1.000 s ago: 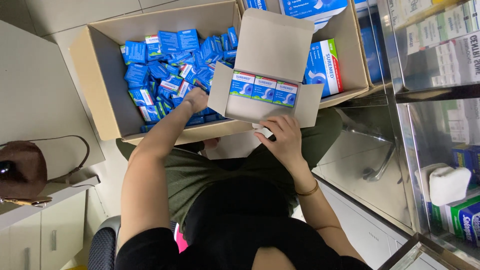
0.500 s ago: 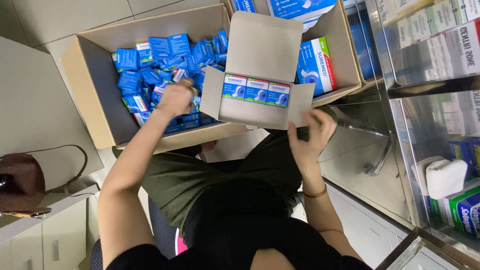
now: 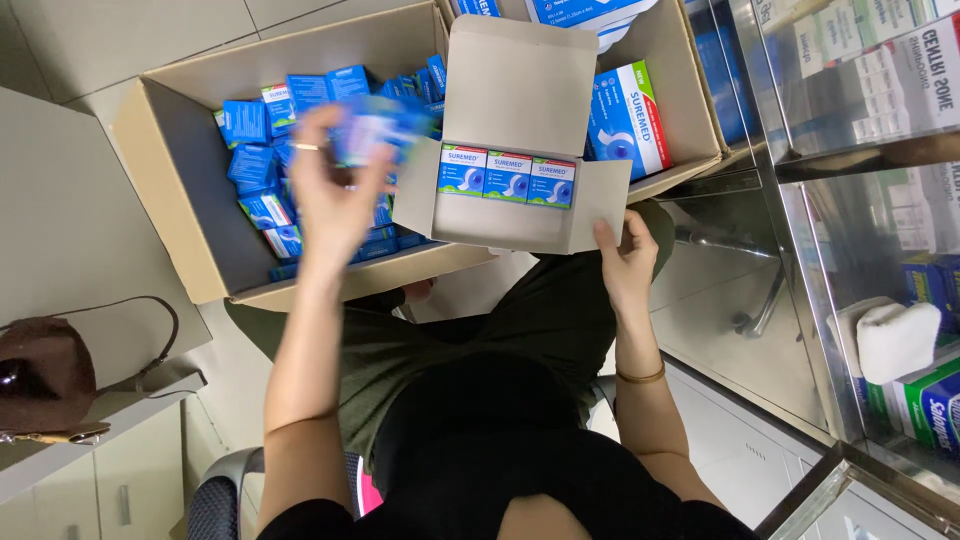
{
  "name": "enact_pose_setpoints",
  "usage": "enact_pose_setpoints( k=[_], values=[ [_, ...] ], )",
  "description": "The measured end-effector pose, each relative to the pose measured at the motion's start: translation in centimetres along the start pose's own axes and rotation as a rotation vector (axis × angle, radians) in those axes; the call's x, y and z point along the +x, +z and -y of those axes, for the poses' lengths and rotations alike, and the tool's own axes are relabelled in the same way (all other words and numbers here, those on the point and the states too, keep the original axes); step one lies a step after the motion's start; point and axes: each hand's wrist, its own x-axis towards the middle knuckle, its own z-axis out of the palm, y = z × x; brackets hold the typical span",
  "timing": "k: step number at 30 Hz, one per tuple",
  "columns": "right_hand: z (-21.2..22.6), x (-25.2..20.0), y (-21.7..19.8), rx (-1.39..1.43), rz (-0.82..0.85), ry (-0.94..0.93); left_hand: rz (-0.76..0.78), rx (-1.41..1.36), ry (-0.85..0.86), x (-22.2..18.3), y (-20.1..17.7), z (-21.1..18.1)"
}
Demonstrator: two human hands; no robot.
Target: Packing individual surgical tape packets into a smaller product box in a pharmacy.
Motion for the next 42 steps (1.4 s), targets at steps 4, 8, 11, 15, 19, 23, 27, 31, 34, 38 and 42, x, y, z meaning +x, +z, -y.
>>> enact_pose_setpoints(
  k=[4, 8, 11, 15, 19, 23, 27, 31, 34, 38, 42],
  values=[
    [0.0, -0.1, 0.0, -0.012, 0.008, 0.020, 0.174, 0.161, 0.028, -1.2, 5.7, 0.4],
    [0.3, -0.1, 0.1, 0.004, 0.014, 0.085, 0.342, 0.238, -0.090, -2.8, 9.1, 3.1],
    [0.1, -0.1, 0.1, 0.017, 0.026, 0.079, 0.434, 0.395, -0.146, -3.7, 10.1, 3.7],
    [-0.1, -0.1, 0.3, 0.031, 0.043, 0.087, 0.429, 0.529, -0.165, -4.6, 10.7, 4.0],
    [-0.1, -0.1, 0.3, 0.030, 0.043, 0.064, 0.364, 0.633, -0.049, -4.6, 10.4, 3.6],
    [-0.6, 0.0, 0.0, 0.023, 0.042, 0.053, 0.300, 0.767, 0.004, -4.7, 10.0, 2.5],
    [0.1, 0.3, 0.1, 0.012, 0.023, 0.156, 0.282, 0.786, 0.012, -5.3, 10.3, 3.1],
    [0.3, 0.5, 0.0, 0.090, 0.034, 0.191, 0.298, 0.760, -0.003, -5.6, 11.6, 3.0],
    [0.2, 0.5, -0.2, 0.139, 0.060, 0.207, 0.325, 0.704, -0.037, -5.8, 12.7, 2.9],
    [0.0, 0.6, -0.3, 0.149, 0.066, 0.231, 0.385, 0.615, -0.067, -6.1, 13.7, 3.3],
    [0.4, 0.6, -0.3, 0.137, 0.075, 0.240, 0.416, 0.533, -0.070, -6.0, 13.2, 2.9]
  ],
)
